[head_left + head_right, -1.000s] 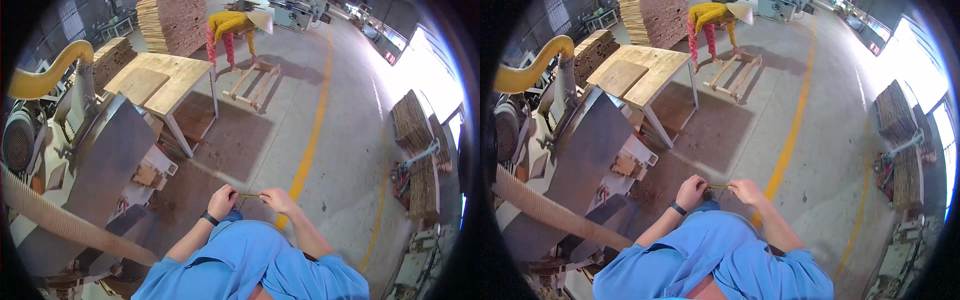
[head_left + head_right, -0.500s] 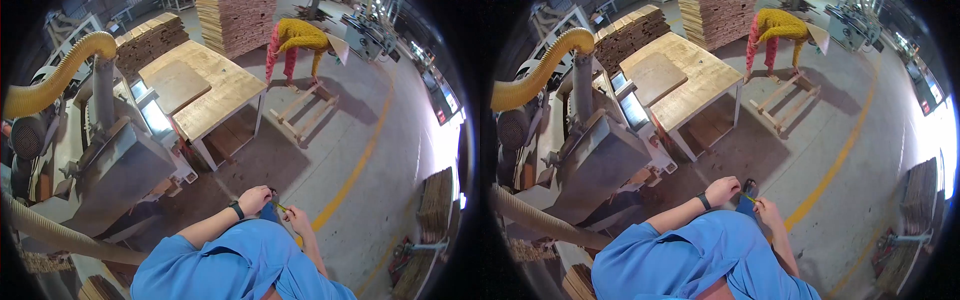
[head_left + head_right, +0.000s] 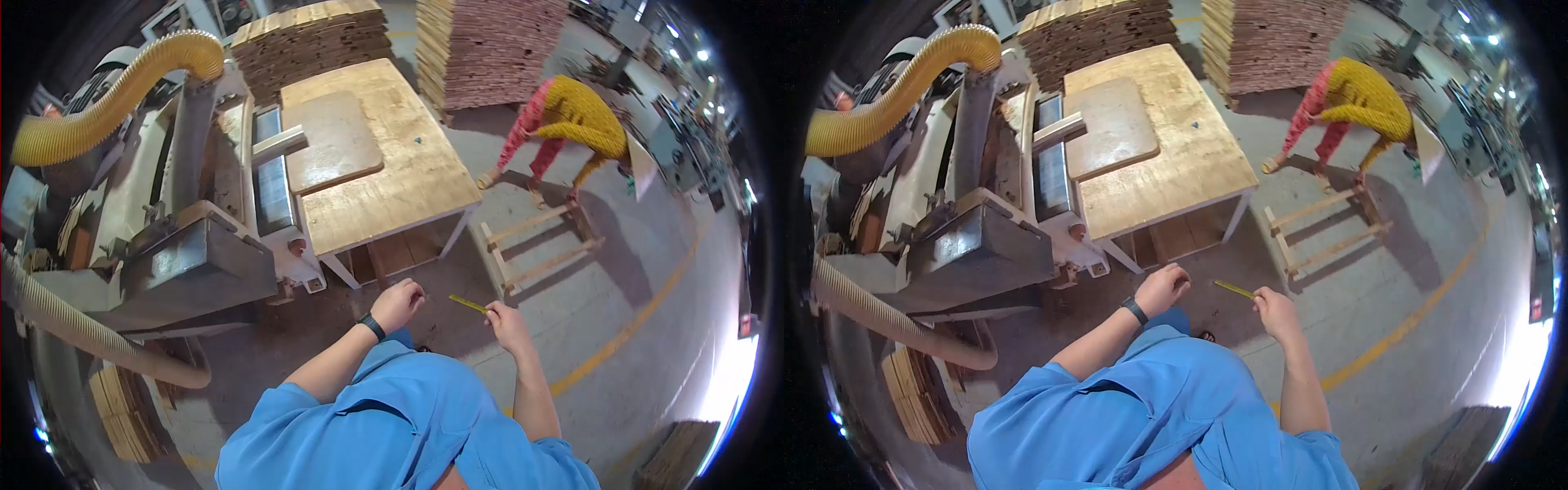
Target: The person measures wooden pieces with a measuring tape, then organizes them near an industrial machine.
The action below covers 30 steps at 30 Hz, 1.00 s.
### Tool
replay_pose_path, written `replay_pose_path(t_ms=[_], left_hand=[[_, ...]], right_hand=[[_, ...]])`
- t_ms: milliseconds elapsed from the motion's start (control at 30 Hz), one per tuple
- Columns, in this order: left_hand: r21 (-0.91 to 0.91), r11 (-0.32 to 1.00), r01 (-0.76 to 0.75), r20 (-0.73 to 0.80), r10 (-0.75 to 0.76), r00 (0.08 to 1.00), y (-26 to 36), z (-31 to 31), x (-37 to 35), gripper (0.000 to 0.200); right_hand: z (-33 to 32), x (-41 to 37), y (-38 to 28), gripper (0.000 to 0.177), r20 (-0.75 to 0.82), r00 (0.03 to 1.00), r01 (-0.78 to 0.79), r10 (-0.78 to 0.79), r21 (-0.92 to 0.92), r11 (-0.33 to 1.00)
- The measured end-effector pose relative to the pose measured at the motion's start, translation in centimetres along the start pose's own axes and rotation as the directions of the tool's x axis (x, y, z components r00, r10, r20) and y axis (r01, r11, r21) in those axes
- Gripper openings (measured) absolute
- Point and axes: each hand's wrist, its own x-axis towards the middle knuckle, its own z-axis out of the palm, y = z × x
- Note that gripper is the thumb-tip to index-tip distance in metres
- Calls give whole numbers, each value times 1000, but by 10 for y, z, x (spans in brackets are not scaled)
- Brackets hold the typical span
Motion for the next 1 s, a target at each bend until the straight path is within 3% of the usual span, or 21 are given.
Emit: replay_pose_path(t_ms=[167,233,333,400,467,533,600,667,700,733,767,800,867,900,1000], left_hand=[[49,990,134,-178,-123,976,-69,-47,72,14],[31,968,248,-207,-236,949,-123,-63,108,13],[-18,953,304,-336,-292,895,-190,-111,170,16],[151,945,290,-463,-191,866,-256,-143,211,18],[166,899,405,-468,-290,835,-281,-191,242,30],[399,834,381,-525,-133,841,-365,-223,272,41],[512,764,394,-563,-49,825,-389,-268,294,45],[536,592,602,-560,-283,778,-394,-301,314,45],[570,520,636,-545,-340,767,-448,-312,325,42],[558,502,661,-446,-490,749,-429,-329,333,41],[479,581,657,-521,-414,746,-451,-331,337,46],[585,534,610,-437,-427,792,-470,-341,342,56],[691,415,591,-384,-482,787,-457,-349,350,74],[706,394,589,-375,-497,782,-440,-350,352,77],[734,379,563,-397,-434,809,-483,-346,350,74]], right_hand=[[2,68,23,17,21,999,-26,25,33,999],[9,89,27,17,41,997,-62,61,36,997],[19,123,38,18,78,994,-84,82,13,996],[14,146,36,19,115,985,-129,129,-2,992],[15,167,25,20,149,969,-197,198,-17,980],[15,193,19,20,168,963,-210,212,-25,977],[12,205,18,19,179,953,-243,244,-30,970],[9,225,18,17,177,945,-274,275,-30,961],[10,231,21,17,180,943,-279,281,-36,960],[11,237,24,17,179,940,-288,291,-41,957],[8,242,26,17,177,937,-297,301,-48,954],[2,247,17,17,177,926,-334,335,-39,942],[-3,256,17,17,187,924,-330,334,-56,942],[-5,259,19,17,197,924,-322,328,-64,945],[-7,265,29,16,216,915,-336,341,-59,940]])
